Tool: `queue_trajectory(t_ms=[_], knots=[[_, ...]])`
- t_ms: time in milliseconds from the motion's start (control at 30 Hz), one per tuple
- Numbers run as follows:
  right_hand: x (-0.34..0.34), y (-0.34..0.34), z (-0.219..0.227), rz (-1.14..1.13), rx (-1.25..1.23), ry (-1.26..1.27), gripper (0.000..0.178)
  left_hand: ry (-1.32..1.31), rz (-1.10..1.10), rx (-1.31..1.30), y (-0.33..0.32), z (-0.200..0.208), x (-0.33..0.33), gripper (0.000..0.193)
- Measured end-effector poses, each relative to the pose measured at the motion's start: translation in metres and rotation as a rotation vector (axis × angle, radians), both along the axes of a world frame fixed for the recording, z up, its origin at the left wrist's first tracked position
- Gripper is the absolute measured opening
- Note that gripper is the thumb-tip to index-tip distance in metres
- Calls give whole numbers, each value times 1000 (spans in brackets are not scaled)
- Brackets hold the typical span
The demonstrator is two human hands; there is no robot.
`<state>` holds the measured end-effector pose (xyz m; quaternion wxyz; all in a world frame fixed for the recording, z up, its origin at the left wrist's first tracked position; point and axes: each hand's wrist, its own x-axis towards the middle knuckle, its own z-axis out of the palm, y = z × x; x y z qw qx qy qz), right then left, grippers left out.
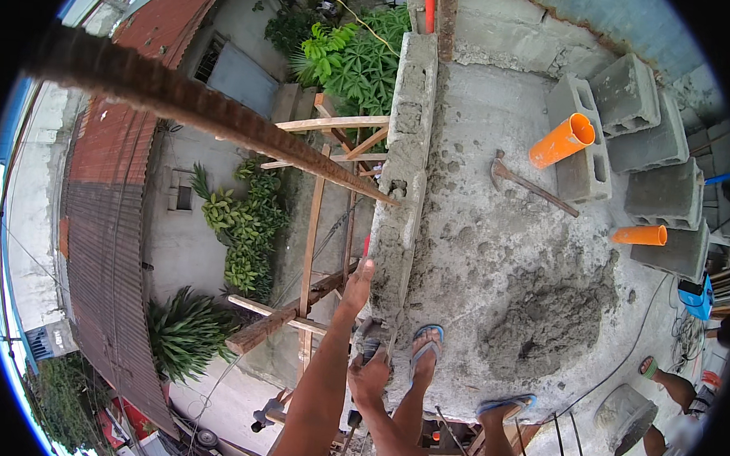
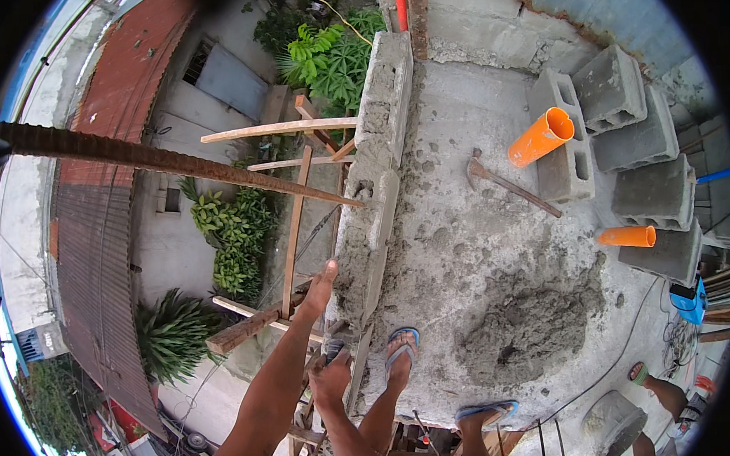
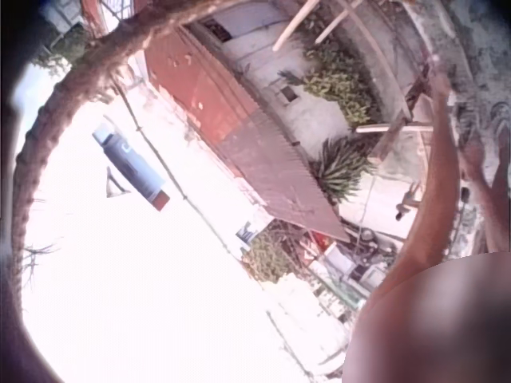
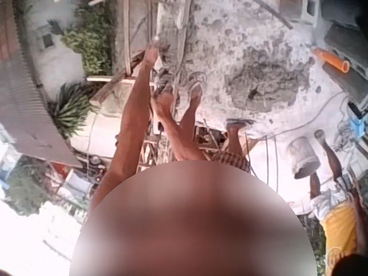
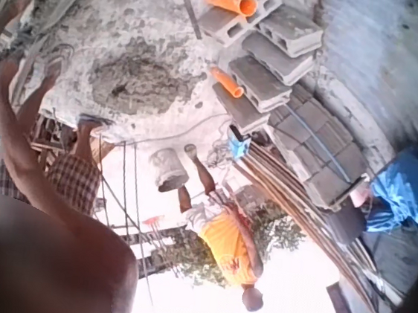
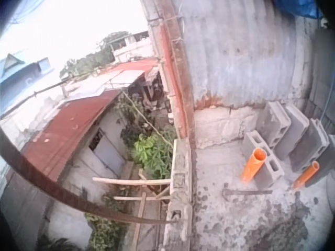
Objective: The person scoops wet mortar with a trowel and spreads it along the top of a partially built wall. They place hollow concrete blocks onto the mortar bed, tap them into position, and scrape off excess mortar. The process repeats as the wall is extended.
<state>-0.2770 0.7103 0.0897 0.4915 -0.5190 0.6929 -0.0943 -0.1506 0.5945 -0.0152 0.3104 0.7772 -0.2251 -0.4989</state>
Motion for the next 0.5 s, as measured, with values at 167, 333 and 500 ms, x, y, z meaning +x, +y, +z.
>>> queue_trajectory(t_ms=[167, 333, 500], knots=[[-37, 9, 14, 36, 106, 106, 41, -21, 15, -217, 33, -7, -6, 68], [-39, -9, 9, 205, -103, -55, 41, 191, 277, -122, 31, 8, -10, 67], [-27, -32, 42, 145, -51, 31, 47, 175, 54, -77, 29, 23, 6, 64]])
